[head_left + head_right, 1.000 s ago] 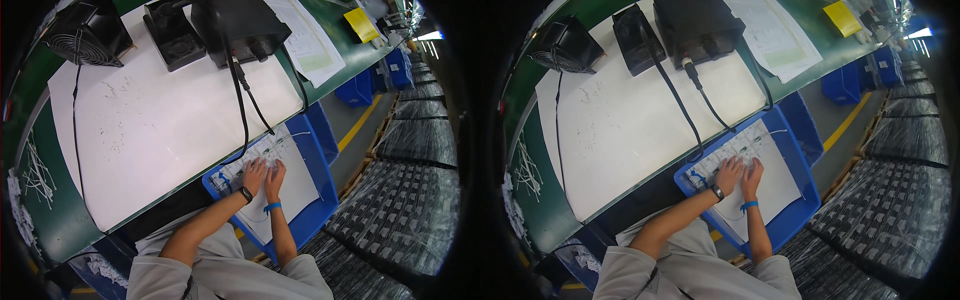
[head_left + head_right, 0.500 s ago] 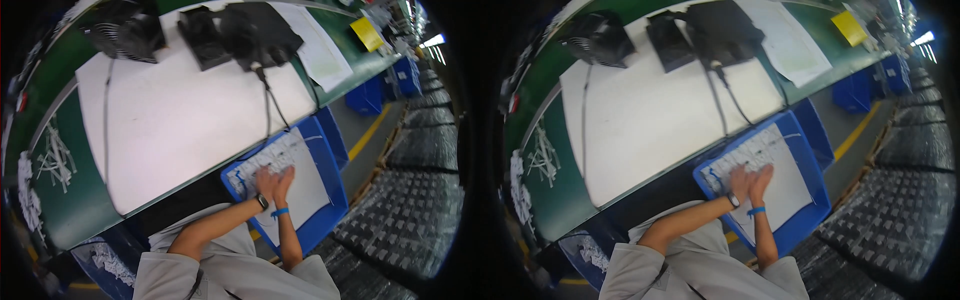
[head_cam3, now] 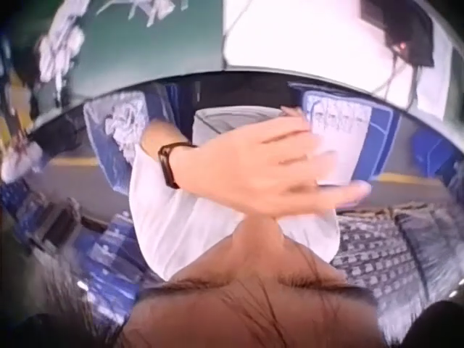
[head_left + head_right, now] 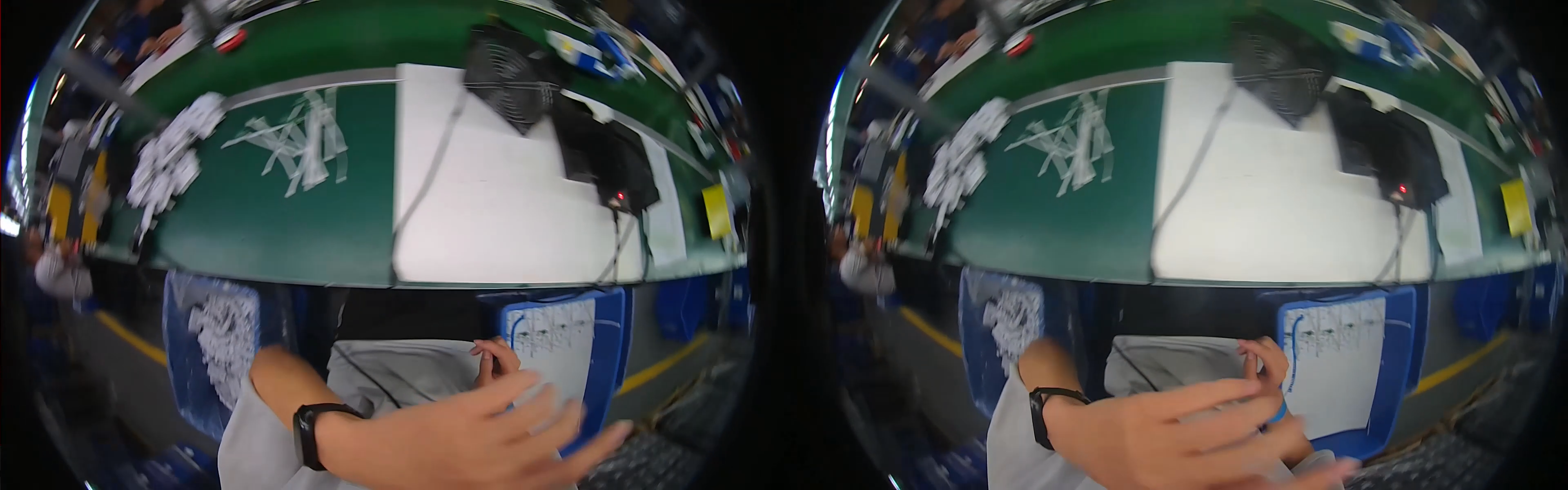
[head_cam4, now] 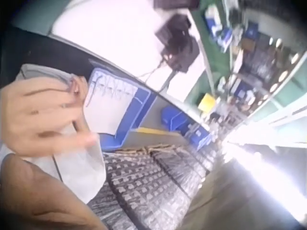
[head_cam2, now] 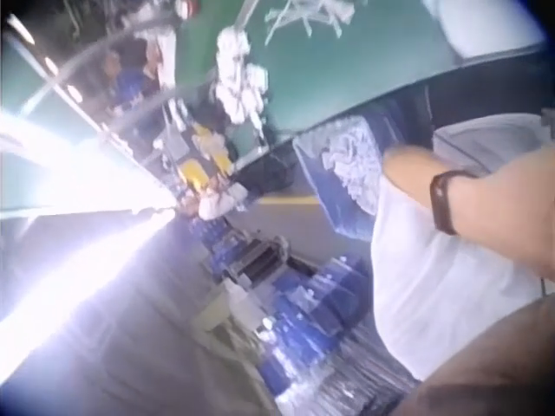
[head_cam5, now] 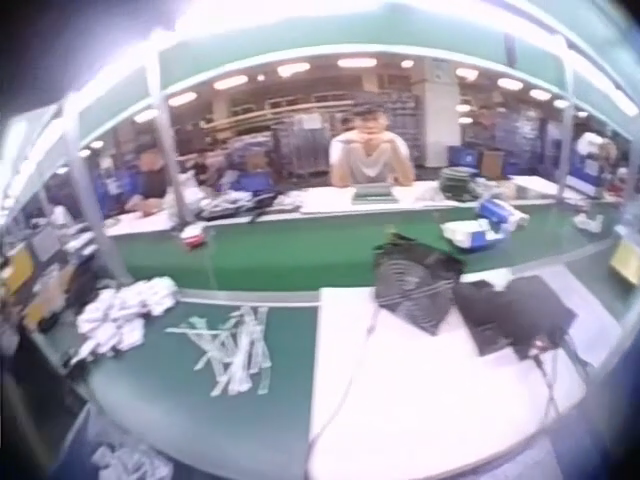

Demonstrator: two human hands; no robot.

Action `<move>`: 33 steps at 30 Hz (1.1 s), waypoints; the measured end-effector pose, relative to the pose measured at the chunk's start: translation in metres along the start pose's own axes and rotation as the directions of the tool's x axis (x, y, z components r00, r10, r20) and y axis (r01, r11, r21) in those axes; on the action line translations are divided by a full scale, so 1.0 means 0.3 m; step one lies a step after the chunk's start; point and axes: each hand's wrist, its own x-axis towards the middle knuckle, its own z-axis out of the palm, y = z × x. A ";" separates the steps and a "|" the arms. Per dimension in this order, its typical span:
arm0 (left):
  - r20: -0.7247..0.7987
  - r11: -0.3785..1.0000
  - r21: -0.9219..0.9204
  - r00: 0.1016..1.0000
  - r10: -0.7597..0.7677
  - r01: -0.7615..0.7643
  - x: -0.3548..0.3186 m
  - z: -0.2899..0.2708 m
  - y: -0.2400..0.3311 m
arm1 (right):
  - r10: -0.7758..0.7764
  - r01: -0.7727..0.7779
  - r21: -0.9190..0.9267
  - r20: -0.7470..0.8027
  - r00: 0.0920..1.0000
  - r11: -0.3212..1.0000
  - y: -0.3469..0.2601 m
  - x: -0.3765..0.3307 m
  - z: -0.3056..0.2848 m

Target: Soldering components onto small circuit boards and assembling them into plastic housings on a production line.

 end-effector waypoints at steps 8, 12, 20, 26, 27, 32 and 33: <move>-0.116 0.981 0.190 0.991 0.061 -0.038 -0.167 -0.285 0.015 | -0.503 0.441 0.242 0.415 0.758 0.865 -0.222 0.289 0.236; -0.244 0.982 0.184 0.970 0.007 0.039 -0.167 -0.320 0.058 | -0.545 0.499 0.234 0.485 0.684 0.835 -0.324 0.371 0.255; -0.119 0.881 -0.470 0.993 -0.012 -0.046 -0.377 -0.399 -0.076 | -0.598 0.600 0.259 0.645 0.476 0.757 -0.412 0.528 0.441; -0.430 0.728 0.021 0.664 -0.612 0.685 -0.659 -0.567 -0.412 | -0.165 0.135 0.098 0.703 0.692 0.986 -0.451 0.813 0.709; -0.518 0.636 0.232 0.647 -0.560 0.736 -0.711 -0.621 -0.500 | -0.170 0.139 0.101 0.703 0.691 0.985 -0.471 0.873 0.792; -0.647 0.274 0.538 0.599 -0.472 0.797 -0.983 -0.791 -0.925 | -0.351 0.472 -0.054 0.594 0.723 0.880 -0.413 1.086 1.200; -0.609 0.225 0.568 0.589 -0.531 0.791 -1.009 -0.797 -0.974 | -0.346 0.493 -0.126 0.564 0.749 0.861 -0.390 1.113 1.270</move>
